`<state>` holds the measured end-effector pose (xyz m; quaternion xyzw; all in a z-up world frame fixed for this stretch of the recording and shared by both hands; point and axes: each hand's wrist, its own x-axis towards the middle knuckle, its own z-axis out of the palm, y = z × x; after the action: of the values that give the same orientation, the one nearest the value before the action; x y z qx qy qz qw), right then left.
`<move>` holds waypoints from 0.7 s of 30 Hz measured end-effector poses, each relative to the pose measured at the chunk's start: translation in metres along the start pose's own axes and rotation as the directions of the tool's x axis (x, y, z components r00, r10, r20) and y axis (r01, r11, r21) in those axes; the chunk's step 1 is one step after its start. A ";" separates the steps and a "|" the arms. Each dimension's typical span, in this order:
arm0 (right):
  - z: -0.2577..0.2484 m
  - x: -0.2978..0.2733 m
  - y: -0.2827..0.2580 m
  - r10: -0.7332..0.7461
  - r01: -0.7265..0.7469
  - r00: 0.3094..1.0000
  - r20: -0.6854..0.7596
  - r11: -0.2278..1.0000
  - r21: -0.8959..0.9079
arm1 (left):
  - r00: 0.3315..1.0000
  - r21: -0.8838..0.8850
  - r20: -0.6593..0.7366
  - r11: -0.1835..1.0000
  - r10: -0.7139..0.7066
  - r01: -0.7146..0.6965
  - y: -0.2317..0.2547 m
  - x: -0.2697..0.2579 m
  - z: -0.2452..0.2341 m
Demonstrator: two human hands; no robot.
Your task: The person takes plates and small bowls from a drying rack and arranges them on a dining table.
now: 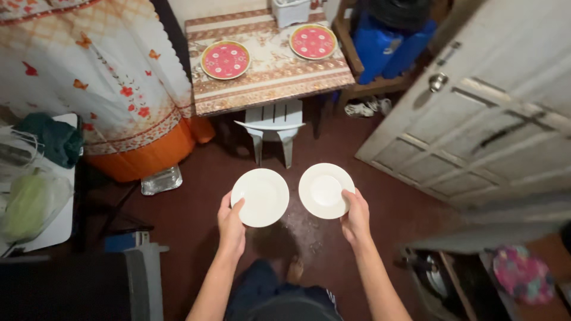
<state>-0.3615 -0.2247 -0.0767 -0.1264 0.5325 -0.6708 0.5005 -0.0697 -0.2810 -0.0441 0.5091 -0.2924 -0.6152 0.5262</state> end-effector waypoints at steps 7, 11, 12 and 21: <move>0.036 0.109 0.015 0.217 -0.218 0.973 0.076 0.976 0.006 | 0.949 -0.168 -0.088 0.943 -0.304 0.287 -0.006 0.092 -0.004; 0.077 0.156 0.013 0.146 -0.142 0.987 0.061 0.987 -0.070 | 0.959 -0.286 -0.044 0.923 -0.280 0.256 -0.014 0.168 -0.002; 0.087 0.169 0.009 0.182 -0.181 0.983 0.033 0.982 -0.048 | 0.956 -0.283 -0.042 0.921 -0.289 0.267 -0.012 0.185 -0.001; 0.155 0.321 0.007 0.291 -0.286 0.956 -0.029 0.951 0.120 | 0.939 -0.245 -0.002 0.911 -0.343 0.332 0.016 0.346 0.044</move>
<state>-0.3988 -0.5740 -0.1376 -0.0026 0.5174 -0.6225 0.5872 -0.0804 -0.6201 -0.1268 0.4981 -0.1111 -0.7161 0.4762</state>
